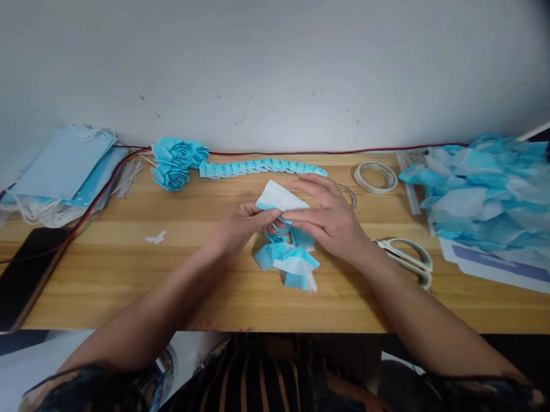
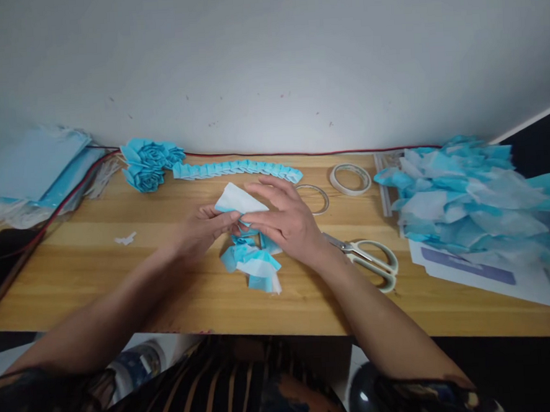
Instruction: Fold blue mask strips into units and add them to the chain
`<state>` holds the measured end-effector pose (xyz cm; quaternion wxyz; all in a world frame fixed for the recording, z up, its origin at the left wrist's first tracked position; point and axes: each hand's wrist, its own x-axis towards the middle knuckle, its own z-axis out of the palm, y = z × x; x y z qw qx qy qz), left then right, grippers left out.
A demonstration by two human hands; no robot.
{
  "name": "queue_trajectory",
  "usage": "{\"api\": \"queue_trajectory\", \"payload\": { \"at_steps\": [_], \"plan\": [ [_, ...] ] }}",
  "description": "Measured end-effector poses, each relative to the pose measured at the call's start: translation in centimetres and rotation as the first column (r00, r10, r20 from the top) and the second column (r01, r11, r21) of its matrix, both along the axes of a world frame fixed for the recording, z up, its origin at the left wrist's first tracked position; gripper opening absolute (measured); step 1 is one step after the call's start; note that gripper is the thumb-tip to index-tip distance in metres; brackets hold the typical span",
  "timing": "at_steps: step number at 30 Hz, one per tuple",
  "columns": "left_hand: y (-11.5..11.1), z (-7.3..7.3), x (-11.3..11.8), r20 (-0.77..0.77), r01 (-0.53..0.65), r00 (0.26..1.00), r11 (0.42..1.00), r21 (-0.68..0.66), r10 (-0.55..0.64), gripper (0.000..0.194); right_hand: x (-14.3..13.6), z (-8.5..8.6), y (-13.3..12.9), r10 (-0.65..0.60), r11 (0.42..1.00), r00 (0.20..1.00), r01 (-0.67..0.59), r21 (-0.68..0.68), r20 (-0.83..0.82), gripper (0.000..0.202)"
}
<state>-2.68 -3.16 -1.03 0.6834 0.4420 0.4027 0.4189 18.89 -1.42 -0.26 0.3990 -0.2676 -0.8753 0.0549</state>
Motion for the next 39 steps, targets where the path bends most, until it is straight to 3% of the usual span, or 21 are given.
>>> {"api": "queue_trajectory", "payload": {
  "at_steps": [8,15,20,27,30,35,39],
  "plan": [
    [-0.3,0.5,0.2,-0.169,-0.031,0.984,0.995,0.095,0.047,0.030,-0.9,0.1,-0.9,-0.082,0.941,0.970,0.000,-0.339,-0.229,0.006],
    [-0.5,1.0,0.5,-0.207,-0.023,0.977,0.994,0.107,0.045,0.026,-1.5,-0.1,-1.2,-0.231,0.765,0.919,-0.033,-0.643,-0.321,0.009],
    [-0.6,0.9,0.5,-0.203,-0.019,0.978,0.993,0.117,0.042,0.027,-1.5,-0.4,-1.2,-0.294,0.734,0.911,0.021,-0.679,-0.289,0.011],
    [-0.9,0.9,0.4,-0.203,0.024,0.979,0.994,0.109,-0.002,0.035,-1.6,-0.1,-1.3,-0.290,0.685,0.894,-0.055,-0.727,-0.341,0.040],
    [-0.9,0.8,0.4,-0.205,0.001,0.978,0.990,0.138,0.027,0.033,-1.5,0.0,-1.4,-0.291,0.665,0.897,-0.059,-0.744,-0.332,0.039],
    [-0.7,1.0,0.3,-0.235,-0.081,0.963,0.972,0.219,0.133,0.024,-1.6,-0.1,-1.5,-0.221,0.567,0.883,-0.230,-0.791,-0.415,0.041],
    [-0.7,1.2,0.3,-0.231,-0.061,0.966,0.971,0.232,0.116,0.023,-1.8,0.1,-1.5,-0.190,0.488,0.870,-0.318,-0.813,-0.455,0.041]
  ]
}}
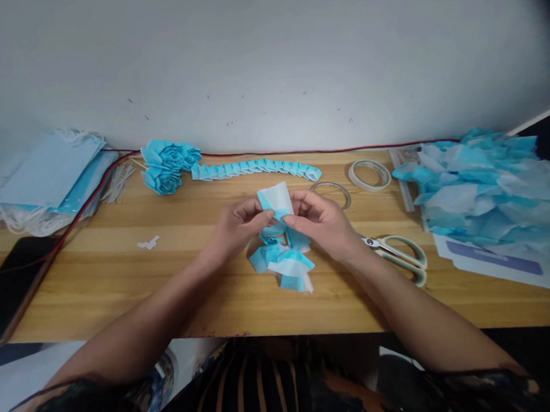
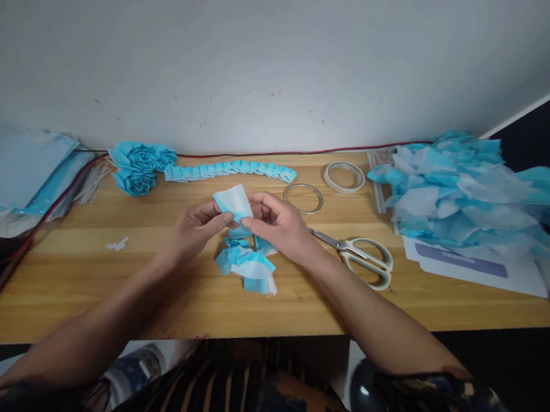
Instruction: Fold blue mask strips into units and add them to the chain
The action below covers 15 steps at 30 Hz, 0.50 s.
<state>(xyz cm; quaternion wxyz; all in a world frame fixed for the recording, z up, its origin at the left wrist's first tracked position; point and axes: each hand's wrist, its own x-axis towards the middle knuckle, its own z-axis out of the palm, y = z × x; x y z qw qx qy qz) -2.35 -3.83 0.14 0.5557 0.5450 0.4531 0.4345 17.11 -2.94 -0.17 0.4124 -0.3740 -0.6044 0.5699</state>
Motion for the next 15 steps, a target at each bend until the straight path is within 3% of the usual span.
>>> {"api": "queue_trajectory", "payload": {
  "at_steps": [4,15],
  "plan": [
    [-0.03,0.06,0.21,0.000,0.063,0.998,0.998,-0.012,-0.063,0.024,-0.10,0.26,-0.01,-0.005,1.000,1.000,0.005,-0.011,0.004,0.038],
    [0.18,-0.10,0.13,0.080,0.039,0.996,0.997,-0.065,-0.034,0.029,-0.30,-0.18,0.00,-0.024,1.000,0.999,0.023,-0.008,-0.037,0.033]
  ]
}}
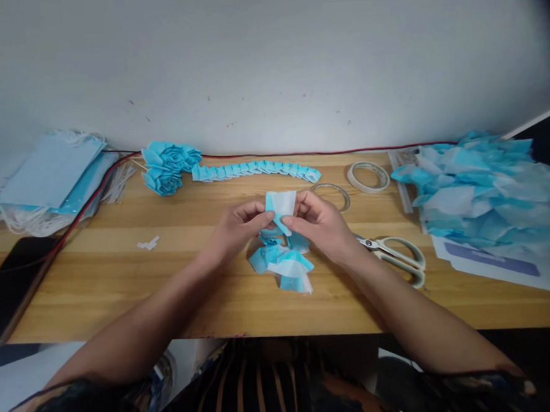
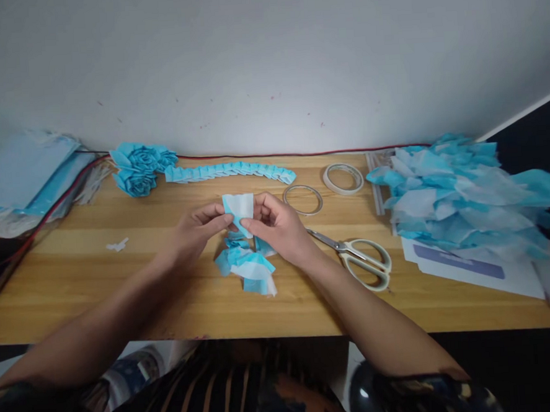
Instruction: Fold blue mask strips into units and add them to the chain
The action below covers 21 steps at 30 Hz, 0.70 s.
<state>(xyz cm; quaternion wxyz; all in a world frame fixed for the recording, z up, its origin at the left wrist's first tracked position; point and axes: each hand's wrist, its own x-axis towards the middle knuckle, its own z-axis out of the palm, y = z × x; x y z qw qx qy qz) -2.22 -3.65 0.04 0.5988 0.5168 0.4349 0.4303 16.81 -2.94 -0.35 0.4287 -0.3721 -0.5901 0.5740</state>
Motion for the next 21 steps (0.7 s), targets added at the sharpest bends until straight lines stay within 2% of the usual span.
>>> {"api": "queue_trajectory", "payload": {
  "at_steps": [4,7,10,15,21],
  "plan": [
    [-0.3,0.2,0.2,-0.066,0.026,0.997,1.000,0.012,-0.025,0.027,0.2,0.1,0.1,-0.005,1.000,0.999,0.005,0.009,0.037,0.040],
    [-0.7,0.4,0.4,-0.158,0.051,0.987,0.996,0.076,-0.039,0.022,0.3,0.4,0.1,-0.045,0.997,0.993,0.039,0.062,0.106,0.043],
    [-0.9,0.4,0.5,-0.190,0.060,0.981,0.990,0.124,-0.035,0.020,0.3,0.6,0.1,-0.099,0.986,0.979,0.072,0.152,0.176,0.030],
    [-0.6,0.3,0.5,-0.084,0.034,0.996,0.999,0.009,-0.033,0.025,0.4,0.5,0.0,-0.229,0.918,0.949,0.135,0.374,0.218,0.010],
    [-0.4,0.2,0.2,-0.009,0.010,1.000,0.998,-0.063,-0.010,0.028,0.7,1.1,0.2,-0.233,0.859,0.943,0.085,0.506,0.237,0.006]
  ]
}}
